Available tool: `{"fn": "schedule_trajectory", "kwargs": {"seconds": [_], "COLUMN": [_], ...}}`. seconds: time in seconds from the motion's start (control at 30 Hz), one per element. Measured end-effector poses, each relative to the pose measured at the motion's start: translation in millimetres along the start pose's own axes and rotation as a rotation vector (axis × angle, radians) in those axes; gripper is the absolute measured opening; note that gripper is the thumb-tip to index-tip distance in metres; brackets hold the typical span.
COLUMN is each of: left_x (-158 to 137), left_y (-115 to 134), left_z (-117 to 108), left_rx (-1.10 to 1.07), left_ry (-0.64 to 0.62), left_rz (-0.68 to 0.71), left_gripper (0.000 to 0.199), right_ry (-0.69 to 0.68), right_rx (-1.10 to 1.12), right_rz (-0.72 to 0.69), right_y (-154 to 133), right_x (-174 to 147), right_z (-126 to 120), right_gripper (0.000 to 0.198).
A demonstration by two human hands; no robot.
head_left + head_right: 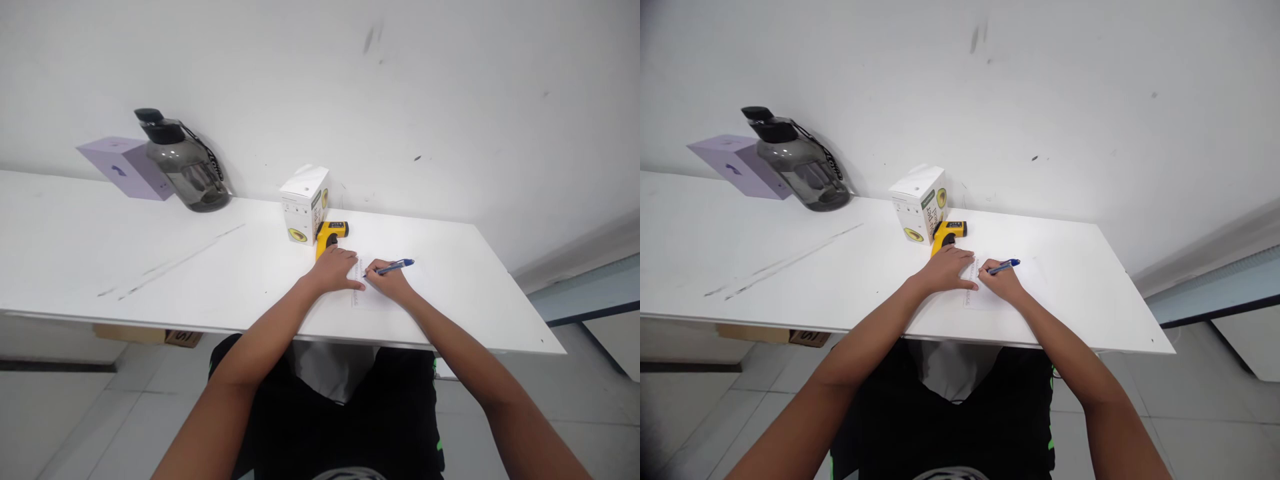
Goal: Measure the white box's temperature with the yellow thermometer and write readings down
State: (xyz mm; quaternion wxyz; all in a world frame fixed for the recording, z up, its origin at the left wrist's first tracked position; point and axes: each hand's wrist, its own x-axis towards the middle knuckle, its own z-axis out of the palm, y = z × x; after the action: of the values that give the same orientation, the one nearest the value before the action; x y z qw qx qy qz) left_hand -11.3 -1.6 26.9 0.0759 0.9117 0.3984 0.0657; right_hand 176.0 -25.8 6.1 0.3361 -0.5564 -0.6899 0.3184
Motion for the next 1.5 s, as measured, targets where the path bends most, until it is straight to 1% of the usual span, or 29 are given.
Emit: {"fn": "schedule_trajectory", "kwargs": {"seconds": [0.17,0.43,0.63,0.87,1.03,1.2,1.27,1.33,1.4,1.5], "left_x": [0.7,1.7,2.0,1.3,1.3,1.5,1.0,0.0,-1.0,-1.5], "left_y": [-2.4,-2.6,-3.0,-0.6,-1.8,-3.1,-2.9,-2.3,-1.9,-3.0], "left_z": [3.1,2.4,3.6,1.0,2.2,3.5,3.5,2.8,1.5,-0.9], "left_rx": [0.009,0.002,0.008,0.008,0.0,-0.005,-0.006,0.007,0.033,0.074], "left_ry": [0.014,-0.005,0.015,-0.002,0.008,0.019,0.034,0.09,0.184,0.305], "left_rz": [0.012,0.001,0.006,-0.005,-0.001,0.012,0.018,0.014,-0.018,-0.152], "left_gripper": [0.075,0.074,0.073,0.074,0.074,0.074,0.069,0.059,0.046,0.036], "right_ry": [0.013,0.007,-0.012,-0.026,-0.004,0.065,0.135,0.241,0.332,0.384], "right_rx": [0.03,0.023,0.041,0.069,0.106,0.168,0.152,0.106,0.051,-0.002], "right_rz": [-0.009,-0.003,-0.017,-0.036,0.001,0.044,0.03,-0.015,-0.047,-0.039], "right_y": [1.8,0.1,1.9,5.5,7.1,4.3,1.9,-0.9,-3.1,-3.6], "right_x": [-0.3,-0.8,0.5,1.5,2.3,2.3,0.8,-1.2,-2.9,-3.7], "right_z": [-0.7,-0.8,-0.8,-0.7,-1.1,-3.2,-4.5,-5.8,-6.8,-7.6], "right_gripper": [0.015,0.015,0.015,0.012,0.011,0.018,0.024,0.027,0.028,0.033]}}
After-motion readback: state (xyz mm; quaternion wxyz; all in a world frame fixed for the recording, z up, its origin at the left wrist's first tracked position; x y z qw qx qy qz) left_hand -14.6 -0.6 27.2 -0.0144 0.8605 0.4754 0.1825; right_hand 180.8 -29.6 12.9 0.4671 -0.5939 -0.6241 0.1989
